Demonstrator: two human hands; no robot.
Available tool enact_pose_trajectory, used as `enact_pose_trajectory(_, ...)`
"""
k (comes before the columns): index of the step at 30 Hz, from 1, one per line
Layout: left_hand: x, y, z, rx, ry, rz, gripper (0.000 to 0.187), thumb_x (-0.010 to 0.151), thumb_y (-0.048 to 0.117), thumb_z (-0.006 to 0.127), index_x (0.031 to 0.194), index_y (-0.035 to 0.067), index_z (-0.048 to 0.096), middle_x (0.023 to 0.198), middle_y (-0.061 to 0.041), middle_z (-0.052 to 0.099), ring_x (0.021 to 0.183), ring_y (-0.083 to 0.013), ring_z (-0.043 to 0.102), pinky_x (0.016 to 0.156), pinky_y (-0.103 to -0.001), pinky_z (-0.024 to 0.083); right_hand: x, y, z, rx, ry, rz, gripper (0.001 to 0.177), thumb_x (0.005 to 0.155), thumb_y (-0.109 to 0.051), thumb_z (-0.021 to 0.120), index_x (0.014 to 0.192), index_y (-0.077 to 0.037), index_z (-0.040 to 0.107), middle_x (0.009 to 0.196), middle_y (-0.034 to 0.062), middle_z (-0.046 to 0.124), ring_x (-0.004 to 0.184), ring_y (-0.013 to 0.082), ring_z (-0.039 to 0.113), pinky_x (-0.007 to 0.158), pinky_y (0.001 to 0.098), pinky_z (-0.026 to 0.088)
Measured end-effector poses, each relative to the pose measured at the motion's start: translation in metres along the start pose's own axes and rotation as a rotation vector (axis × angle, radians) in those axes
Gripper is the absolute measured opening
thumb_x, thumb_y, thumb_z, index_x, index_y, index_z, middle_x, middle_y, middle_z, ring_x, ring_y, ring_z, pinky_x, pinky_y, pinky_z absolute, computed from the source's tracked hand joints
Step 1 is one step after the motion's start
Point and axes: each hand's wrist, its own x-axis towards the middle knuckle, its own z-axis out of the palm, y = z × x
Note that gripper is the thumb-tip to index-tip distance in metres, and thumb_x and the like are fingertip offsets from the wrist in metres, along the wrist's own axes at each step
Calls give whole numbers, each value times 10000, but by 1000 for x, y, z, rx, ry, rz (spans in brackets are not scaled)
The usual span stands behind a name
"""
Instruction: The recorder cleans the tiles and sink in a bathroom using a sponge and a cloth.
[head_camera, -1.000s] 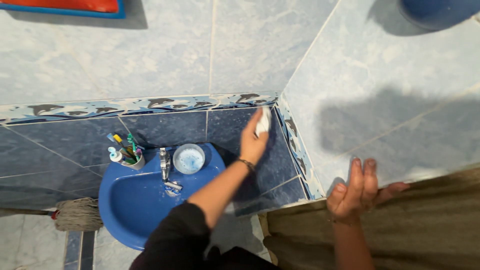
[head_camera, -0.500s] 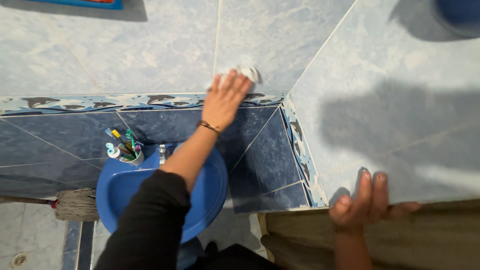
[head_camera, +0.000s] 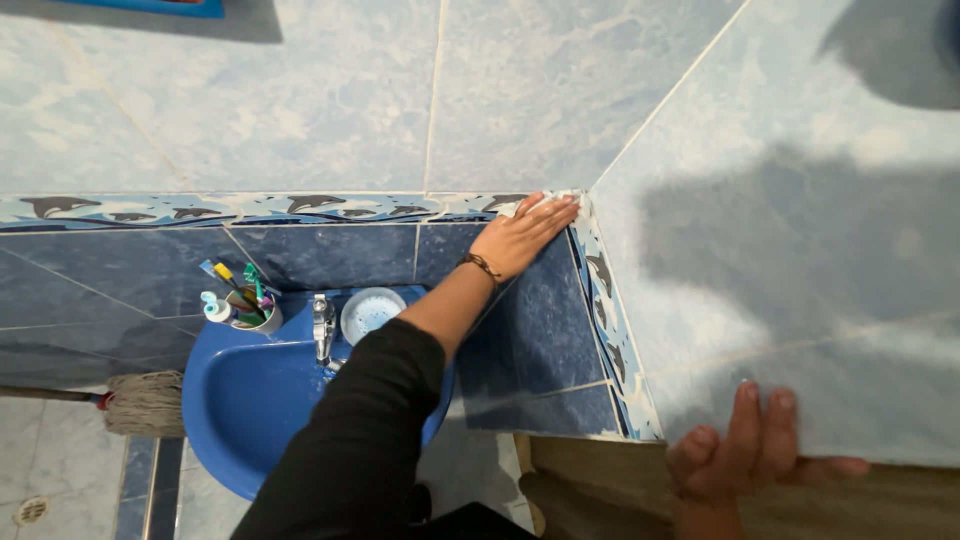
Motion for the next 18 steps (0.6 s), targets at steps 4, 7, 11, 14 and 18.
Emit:
enact_pose_trajectory(4, -24, -26, -4, 8, 17, 83, 630, 1048, 179, 420, 1663, 140, 289, 1724, 40, 226, 1580, -119, 176, 1319, -368, 133, -13, 13, 0, -16, 5, -89, 537, 959, -238, 380, 1041, 136, 757, 1179, 344, 709, 1418, 584, 424, 1173, 792, 66)
enact_pose_trajectory(7, -59, -53, -20, 77, -19, 63, 630, 1008, 217, 432, 1630, 168, 337, 1702, 53, 269, 1560, -108, 209, 1293, -380, 149, 3, 8, 0, -21, -21, -38, 527, 992, -241, 385, 1093, 140, 735, 1189, 341, 665, 1365, 588, 247, 1181, 749, 53)
enact_pose_trajectory(11, -107, -86, -59, 149, -10, -76, 579, 994, 211, 489, 1571, 200, 444, 1637, 48, 387, 1540, -128, 283, 1287, -408, 192, 14, 13, 10, -18, 130, -227, 425, 947, -221, 471, 1047, 122, 702, 1127, 337, 702, 1272, 593, 491, 1152, 764, 111)
enact_pose_trajectory(14, -122, -101, -93, 136, 32, -146, 539, 976, 186, 524, 1515, 202, 535, 1596, 54, 457, 1524, -142, 345, 1274, -407, 242, 34, -20, 5, 106, 58, -173, 350, 926, -168, 507, 1100, 97, 655, 1146, 312, 677, 1257, 548, 525, 1141, 718, 169)
enact_pose_trajectory(18, -122, -96, -126, -165, 110, -282, 470, 908, 82, 598, 1373, 137, 635, 1527, -1, 571, 1460, -220, 489, 1217, -418, 369, 55, -103, -17, 609, -351, 49, 436, 893, 13, 530, 1329, -6, 520, 1282, 236, 603, 1288, 407, 551, 1115, 522, 402)
